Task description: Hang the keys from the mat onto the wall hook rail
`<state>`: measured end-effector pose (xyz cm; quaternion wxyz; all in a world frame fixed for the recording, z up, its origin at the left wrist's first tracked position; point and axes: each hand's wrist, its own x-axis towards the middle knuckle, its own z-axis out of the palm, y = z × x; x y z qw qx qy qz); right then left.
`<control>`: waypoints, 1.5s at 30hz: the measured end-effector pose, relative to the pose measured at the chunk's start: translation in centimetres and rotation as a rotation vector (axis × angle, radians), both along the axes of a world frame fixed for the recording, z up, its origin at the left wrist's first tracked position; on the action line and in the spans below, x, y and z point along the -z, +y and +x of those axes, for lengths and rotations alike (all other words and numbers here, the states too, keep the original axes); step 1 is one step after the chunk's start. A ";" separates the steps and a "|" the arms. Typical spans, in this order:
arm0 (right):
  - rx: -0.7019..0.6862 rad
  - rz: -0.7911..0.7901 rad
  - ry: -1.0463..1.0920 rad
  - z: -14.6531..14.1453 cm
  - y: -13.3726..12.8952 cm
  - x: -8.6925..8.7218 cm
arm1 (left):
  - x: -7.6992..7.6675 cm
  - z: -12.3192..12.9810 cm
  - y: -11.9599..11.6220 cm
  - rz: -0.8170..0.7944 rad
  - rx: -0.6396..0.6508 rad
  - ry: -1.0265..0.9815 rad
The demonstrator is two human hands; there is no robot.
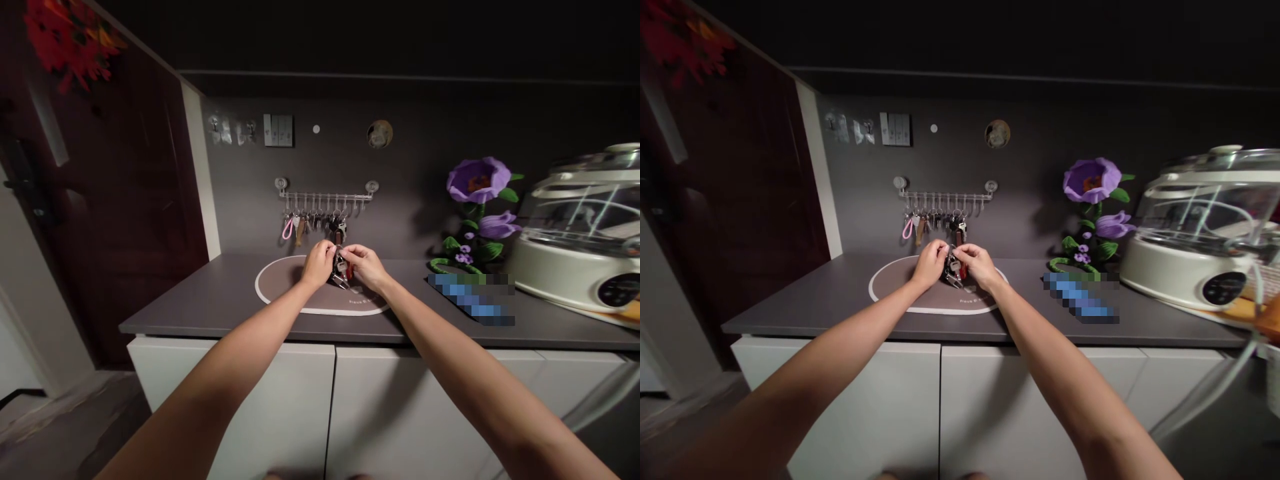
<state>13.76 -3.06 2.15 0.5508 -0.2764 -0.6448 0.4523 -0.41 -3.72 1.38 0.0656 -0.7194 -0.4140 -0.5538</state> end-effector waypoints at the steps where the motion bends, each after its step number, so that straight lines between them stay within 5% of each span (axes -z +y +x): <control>1: 0.007 0.007 -0.004 0.0 -0.1 -0.1 | 0.0 0.0 0.0 0.000 0.000 0.003; 10: 0.060 0.005 0.020 0.3 -0.2 -0.4 | 0.1 0.2 -0.1 -0.055 -0.009 -0.046; 17: 0.124 -0.064 0.233 0.6 0.4 -1.7 | 0.5 -0.1 0.4 -0.117 -0.090 -0.041; 33: 0.357 -0.099 0.346 1.5 6.7 -8.1 | 1.3 -0.1 1.3 -0.209 -0.149 0.091; 45: 0.444 -0.201 0.437 0.3 9.6 -8.8 | 1.6 -0.1 1.8 -0.225 -0.159 0.058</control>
